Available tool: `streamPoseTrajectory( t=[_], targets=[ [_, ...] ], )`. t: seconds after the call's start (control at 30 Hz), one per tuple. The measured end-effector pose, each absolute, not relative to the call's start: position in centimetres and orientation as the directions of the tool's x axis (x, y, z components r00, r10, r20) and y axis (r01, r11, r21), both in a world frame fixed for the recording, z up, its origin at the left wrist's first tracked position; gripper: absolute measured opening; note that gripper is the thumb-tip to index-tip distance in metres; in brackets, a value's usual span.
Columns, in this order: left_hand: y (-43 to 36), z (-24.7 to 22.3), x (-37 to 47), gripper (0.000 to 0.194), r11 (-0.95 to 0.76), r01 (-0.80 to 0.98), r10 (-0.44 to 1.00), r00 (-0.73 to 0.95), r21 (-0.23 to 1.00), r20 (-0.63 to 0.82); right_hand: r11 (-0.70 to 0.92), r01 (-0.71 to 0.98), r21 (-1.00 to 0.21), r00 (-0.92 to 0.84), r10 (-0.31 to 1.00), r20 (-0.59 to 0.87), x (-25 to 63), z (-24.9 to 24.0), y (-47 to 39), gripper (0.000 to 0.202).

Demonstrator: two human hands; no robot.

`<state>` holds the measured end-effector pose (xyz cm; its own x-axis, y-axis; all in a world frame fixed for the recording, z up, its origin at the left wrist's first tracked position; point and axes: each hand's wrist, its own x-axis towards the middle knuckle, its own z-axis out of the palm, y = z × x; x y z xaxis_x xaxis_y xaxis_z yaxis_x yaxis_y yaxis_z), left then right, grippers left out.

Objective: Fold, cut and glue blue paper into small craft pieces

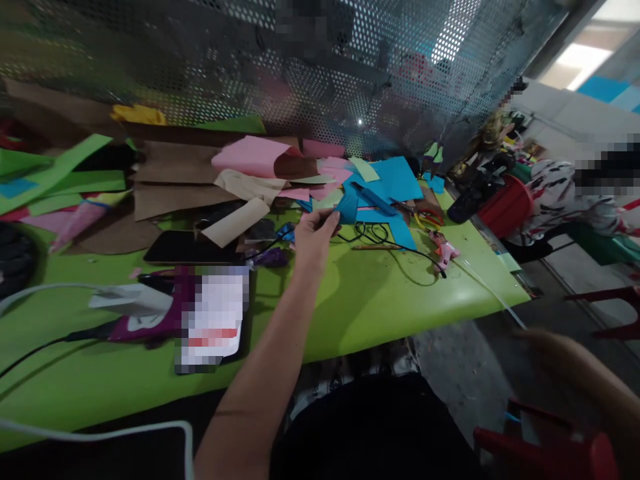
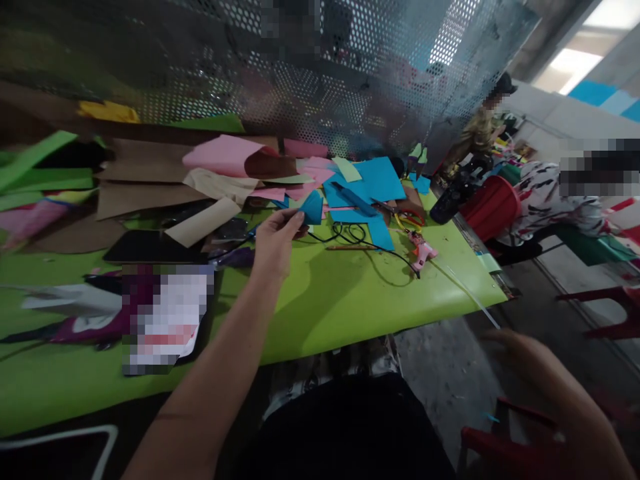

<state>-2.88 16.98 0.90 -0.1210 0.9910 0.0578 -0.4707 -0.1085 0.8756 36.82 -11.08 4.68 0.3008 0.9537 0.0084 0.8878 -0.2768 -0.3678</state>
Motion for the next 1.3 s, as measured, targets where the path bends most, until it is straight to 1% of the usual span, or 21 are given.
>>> streamPoseTrajectory(
  t=[0.03,0.07,0.17,0.23,0.3,0.4,0.5,0.6,0.7,0.83,0.93,1.0,1.13,1.3],
  targets=[
    [16.9,0.9,-2.8,0.026,-0.107,-0.466,0.992,-0.114,0.878,0.060,-0.229,0.892,-0.390,0.238,0.971,-0.027,35.9,5.6,-9.7,0.008],
    [16.8,1.0,-2.7,0.027,-0.104,-0.463,0.992,-0.108,0.880,0.060,-0.163,0.898,-0.408,0.169,0.985,-0.023,34.5,6.5,-7.9,0.010],
    [16.4,1.1,-2.5,0.028,-0.092,-0.449,0.994,-0.092,0.889,0.057,0.083,0.863,-0.499,-0.012,0.989,0.144,29.0,8.6,-1.3,0.019],
    [16.3,1.1,-2.4,0.028,-0.092,-0.432,0.995,-0.084,0.897,0.062,0.203,0.803,-0.560,-0.052,0.960,0.275,25.1,8.8,3.3,0.021],
    [16.2,1.0,-2.5,0.028,-0.097,-0.407,0.994,-0.079,0.908,0.071,0.280,0.714,-0.641,-0.069,0.940,0.334,21.7,8.2,7.6,0.024],
    [16.3,0.8,-2.6,0.027,-0.106,-0.355,0.994,-0.067,0.929,0.088,0.302,0.554,-0.776,-0.060,0.944,0.324,17.8,6.7,13.0,0.033],
    [16.2,0.7,-2.5,0.026,-0.106,-0.316,0.994,-0.039,0.943,0.099,0.276,0.339,-0.899,-0.045,0.960,0.278,15.4,5.3,16.2,0.038],
    [16.0,0.6,-2.2,0.023,-0.103,-0.314,0.994,-0.005,0.944,0.107,0.242,0.207,-0.948,0.027,0.967,0.253,14.3,4.2,17.1,0.036],
    [15.7,0.5,-1.9,0.021,-0.095,-0.290,0.995,0.011,0.952,0.103,0.245,0.174,-0.954,0.077,0.962,0.261,14.3,3.6,16.8,0.035],
    [15.3,0.4,-1.6,0.021,-0.085,-0.209,0.996,0.010,0.974,0.089,0.232,0.195,-0.953,0.068,0.966,0.249,15.1,3.5,16.2,0.036],
    [15.3,0.3,-1.5,0.023,-0.070,-0.196,0.996,0.040,0.978,0.080,0.229,0.225,-0.947,0.062,0.967,0.249,15.6,3.4,15.9,0.033],
    [15.3,0.2,-1.6,0.023,-0.061,-0.193,0.996,0.047,0.979,0.072,0.226,0.205,-0.952,0.054,0.969,0.242,15.7,3.3,15.9,0.032],
    [15.4,0.2,-1.7,0.019,-0.078,-0.170,0.996,0.023,0.982,0.083,0.211,0.138,-0.968,0.035,0.976,0.217,15.5,3.2,15.9,0.037],
    [15.3,0.4,-1.5,0.016,-0.095,-0.139,0.994,0.033,0.986,0.100,0.190,0.137,-0.972,0.053,0.979,0.199,15.3,3.0,16.0,0.045]
  ],
)
